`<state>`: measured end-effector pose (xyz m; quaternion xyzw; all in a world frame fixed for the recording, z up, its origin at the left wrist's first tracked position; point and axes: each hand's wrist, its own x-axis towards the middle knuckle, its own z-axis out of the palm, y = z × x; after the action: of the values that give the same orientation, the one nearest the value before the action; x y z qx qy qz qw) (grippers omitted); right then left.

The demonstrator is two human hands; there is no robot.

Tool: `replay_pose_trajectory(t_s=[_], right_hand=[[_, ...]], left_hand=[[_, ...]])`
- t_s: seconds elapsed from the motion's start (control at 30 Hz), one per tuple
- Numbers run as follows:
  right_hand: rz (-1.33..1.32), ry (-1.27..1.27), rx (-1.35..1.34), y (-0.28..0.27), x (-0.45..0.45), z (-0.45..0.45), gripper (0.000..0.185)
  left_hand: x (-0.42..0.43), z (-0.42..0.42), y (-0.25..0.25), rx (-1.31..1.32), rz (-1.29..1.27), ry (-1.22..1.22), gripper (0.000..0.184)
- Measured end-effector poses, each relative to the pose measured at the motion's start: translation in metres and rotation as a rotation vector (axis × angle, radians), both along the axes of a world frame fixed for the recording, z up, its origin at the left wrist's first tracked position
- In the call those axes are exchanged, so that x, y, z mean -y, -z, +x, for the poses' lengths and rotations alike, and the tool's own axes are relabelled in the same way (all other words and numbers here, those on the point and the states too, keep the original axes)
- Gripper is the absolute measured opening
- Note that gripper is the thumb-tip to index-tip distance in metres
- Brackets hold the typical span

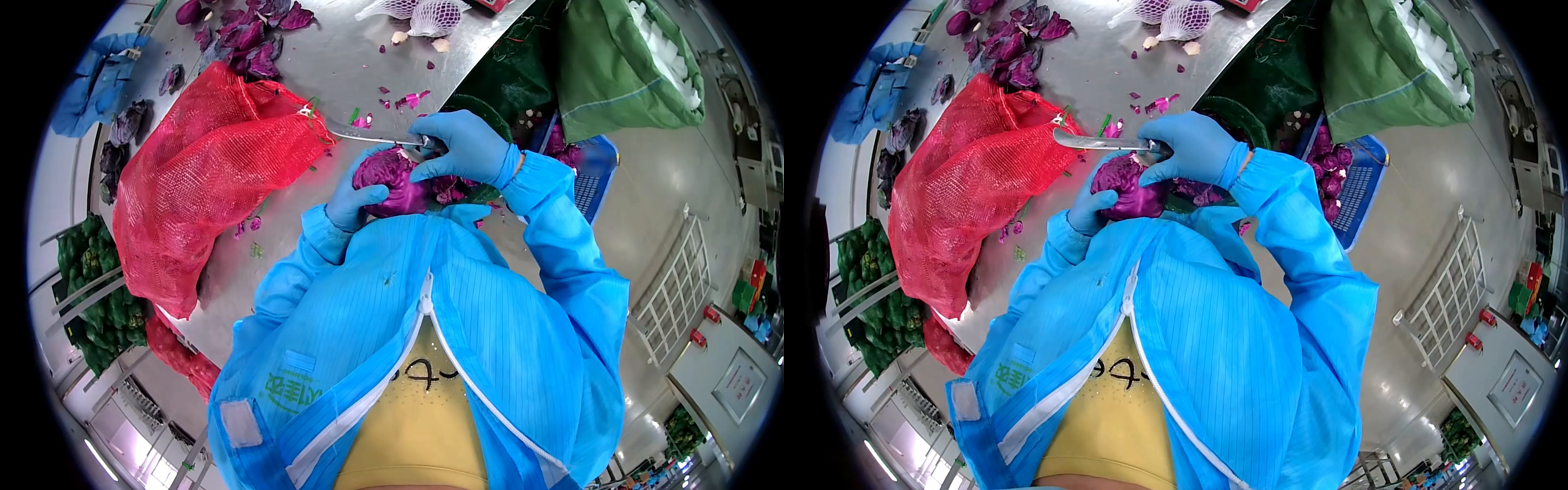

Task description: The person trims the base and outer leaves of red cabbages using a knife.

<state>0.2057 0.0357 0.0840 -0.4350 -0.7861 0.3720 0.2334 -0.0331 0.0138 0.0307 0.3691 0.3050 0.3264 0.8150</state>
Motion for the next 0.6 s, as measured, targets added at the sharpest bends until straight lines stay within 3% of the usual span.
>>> replay_pose_trajectory(t_s=[0.2, 0.27, 0.4, 0.47, 0.6], right_hand=[[-0.060, -0.150, -0.036, -0.003, -0.015, -0.003, 0.051], [-0.205, -0.213, -0.143, -0.005, -0.020, -0.004, 0.043], [-0.306, -0.281, -0.126, -0.005, -0.025, -0.006, 0.033], [-0.035, -0.301, -0.049, -0.007, -0.020, -0.008, 0.022], [0.116, -0.212, 0.102, -0.002, -0.008, -0.014, 0.017]], left_hand=[[0.004, -0.004, -0.002, 0.113, -0.249, 0.130, 0.076], [0.005, -0.005, -0.005, 0.129, -0.446, 0.136, 0.075], [0.003, -0.004, -0.014, 0.099, -0.470, 0.169, 0.073], [0.003, -0.006, -0.002, 0.103, -0.415, 0.164, 0.073], [0.007, -0.009, -0.002, 0.057, -0.511, 0.073, 0.072]])
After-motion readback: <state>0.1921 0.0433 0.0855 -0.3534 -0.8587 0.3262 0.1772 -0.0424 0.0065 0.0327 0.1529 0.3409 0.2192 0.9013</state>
